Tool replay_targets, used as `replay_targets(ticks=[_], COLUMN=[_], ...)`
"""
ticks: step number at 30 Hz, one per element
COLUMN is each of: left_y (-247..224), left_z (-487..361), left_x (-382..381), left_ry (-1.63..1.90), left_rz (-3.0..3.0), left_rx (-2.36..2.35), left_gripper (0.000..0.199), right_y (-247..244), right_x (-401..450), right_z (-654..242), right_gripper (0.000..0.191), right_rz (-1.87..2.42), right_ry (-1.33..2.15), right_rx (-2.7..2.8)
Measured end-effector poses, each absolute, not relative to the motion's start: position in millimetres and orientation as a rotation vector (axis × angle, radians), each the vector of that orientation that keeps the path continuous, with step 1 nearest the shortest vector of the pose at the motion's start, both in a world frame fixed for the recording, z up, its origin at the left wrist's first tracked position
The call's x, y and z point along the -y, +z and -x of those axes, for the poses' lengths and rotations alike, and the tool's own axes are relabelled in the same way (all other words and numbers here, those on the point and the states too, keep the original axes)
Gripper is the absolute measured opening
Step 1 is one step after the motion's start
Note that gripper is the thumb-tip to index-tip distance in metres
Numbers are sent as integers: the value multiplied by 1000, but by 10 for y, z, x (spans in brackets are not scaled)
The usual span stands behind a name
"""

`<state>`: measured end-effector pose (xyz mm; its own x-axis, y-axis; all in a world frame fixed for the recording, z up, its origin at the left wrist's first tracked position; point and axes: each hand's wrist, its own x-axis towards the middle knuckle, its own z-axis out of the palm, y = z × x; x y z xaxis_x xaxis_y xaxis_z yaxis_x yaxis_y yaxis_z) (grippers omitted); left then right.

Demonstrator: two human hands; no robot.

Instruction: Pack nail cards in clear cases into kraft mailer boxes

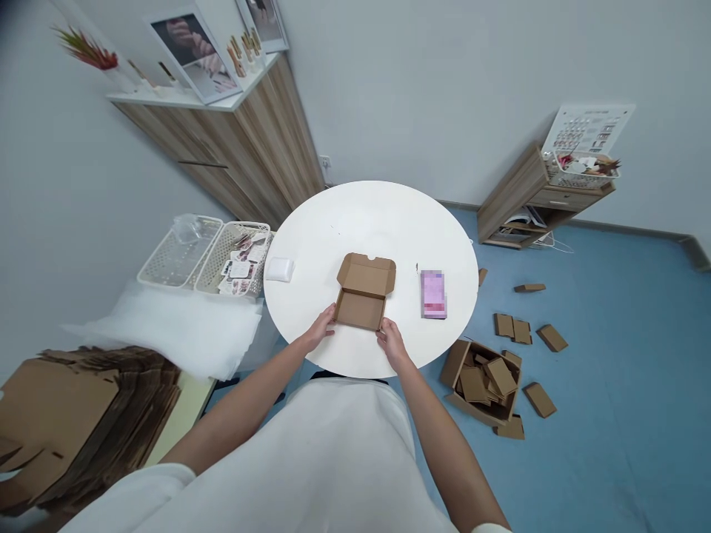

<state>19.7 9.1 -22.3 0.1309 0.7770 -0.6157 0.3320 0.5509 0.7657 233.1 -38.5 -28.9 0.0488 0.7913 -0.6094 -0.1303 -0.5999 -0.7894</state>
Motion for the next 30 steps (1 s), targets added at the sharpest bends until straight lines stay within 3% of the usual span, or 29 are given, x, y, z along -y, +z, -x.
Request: replay_targets(ticks=[9,13,17,24,30], left_y=[-266,-273,-286,-295,-353], left_z=[-184,-75,224,1071,1487], left_x=[23,32,-115,-654,-1045], left_ry=[419,448,546,615,534], left_rz=[-972,-975,-1046,-1100,-1167], left_rx=[-1516,-1526,-1637,-2073,-2038], left_gripper=[61,60,59,55,56], right_y=[-338,-246,-24,136,-122], right_x=[393,384,271,-245,-767], right_z=[-2433,-2378,-2108,-1214,-407], right_gripper=[45,48,44,38,43], right_rz=[1692,1909,1827,1700,1775], right_ry=[1621,1138,738,1206,1525], right_rx=[756,1020,1348,1474,1318])
